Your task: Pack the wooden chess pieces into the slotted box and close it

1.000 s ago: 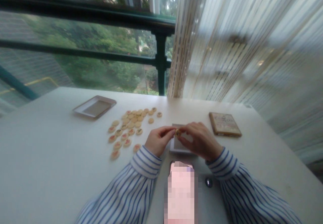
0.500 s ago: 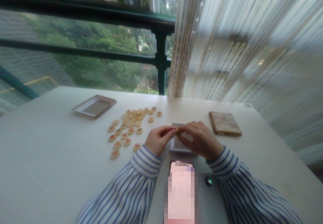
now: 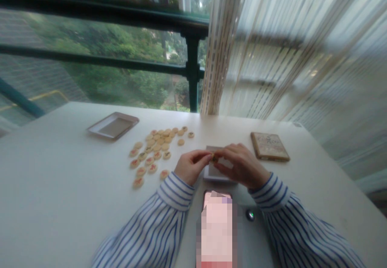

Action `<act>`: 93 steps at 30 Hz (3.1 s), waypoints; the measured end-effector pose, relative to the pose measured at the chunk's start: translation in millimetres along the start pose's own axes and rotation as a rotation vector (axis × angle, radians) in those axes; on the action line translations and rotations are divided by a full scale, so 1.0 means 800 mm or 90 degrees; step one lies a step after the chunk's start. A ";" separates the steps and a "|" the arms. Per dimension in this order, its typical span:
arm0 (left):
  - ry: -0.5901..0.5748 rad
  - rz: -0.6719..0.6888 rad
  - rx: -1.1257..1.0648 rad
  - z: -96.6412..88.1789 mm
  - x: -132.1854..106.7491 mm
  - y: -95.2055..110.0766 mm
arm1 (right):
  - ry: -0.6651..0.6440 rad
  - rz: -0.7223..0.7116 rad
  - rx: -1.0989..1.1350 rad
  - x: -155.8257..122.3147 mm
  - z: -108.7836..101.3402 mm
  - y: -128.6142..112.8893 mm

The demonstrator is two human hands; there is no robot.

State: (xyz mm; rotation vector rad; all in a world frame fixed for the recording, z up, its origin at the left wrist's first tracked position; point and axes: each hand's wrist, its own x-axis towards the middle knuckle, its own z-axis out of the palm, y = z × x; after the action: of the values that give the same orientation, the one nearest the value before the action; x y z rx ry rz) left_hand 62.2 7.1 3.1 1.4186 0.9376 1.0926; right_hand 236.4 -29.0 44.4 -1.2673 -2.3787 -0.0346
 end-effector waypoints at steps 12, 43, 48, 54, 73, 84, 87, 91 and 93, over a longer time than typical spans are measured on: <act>-0.016 -0.002 0.012 0.001 -0.001 -0.003 | -0.026 0.004 0.013 -0.001 -0.003 -0.001; 0.011 0.034 0.149 -0.002 0.001 -0.011 | -0.074 0.017 0.020 -0.002 -0.011 0.005; 0.069 0.056 0.279 -0.008 0.005 -0.020 | -0.097 0.034 0.010 -0.002 -0.017 0.009; 0.084 0.082 0.374 -0.009 0.007 -0.027 | -0.145 0.051 0.006 -0.003 -0.020 0.014; 0.040 0.073 0.421 -0.007 0.005 -0.039 | -0.292 0.076 -0.028 -0.006 -0.019 0.028; 0.023 0.050 0.419 -0.006 0.005 -0.042 | -0.312 0.055 -0.013 -0.010 -0.008 0.033; 0.024 0.045 0.417 -0.006 0.005 -0.041 | -0.320 0.059 -0.013 -0.010 -0.006 0.033; 0.029 0.055 0.414 -0.006 0.004 -0.040 | -0.338 0.067 0.000 -0.008 -0.006 0.032; 0.029 0.056 0.413 -0.006 0.004 -0.041 | -0.344 0.062 0.008 -0.008 -0.006 0.032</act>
State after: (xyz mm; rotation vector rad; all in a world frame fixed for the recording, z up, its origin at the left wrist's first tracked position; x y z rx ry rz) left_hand 59.2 15.2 -28.7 1.9762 1.3484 0.9221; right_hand 261.4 -19.9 41.6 -1.5365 -2.7418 0.4003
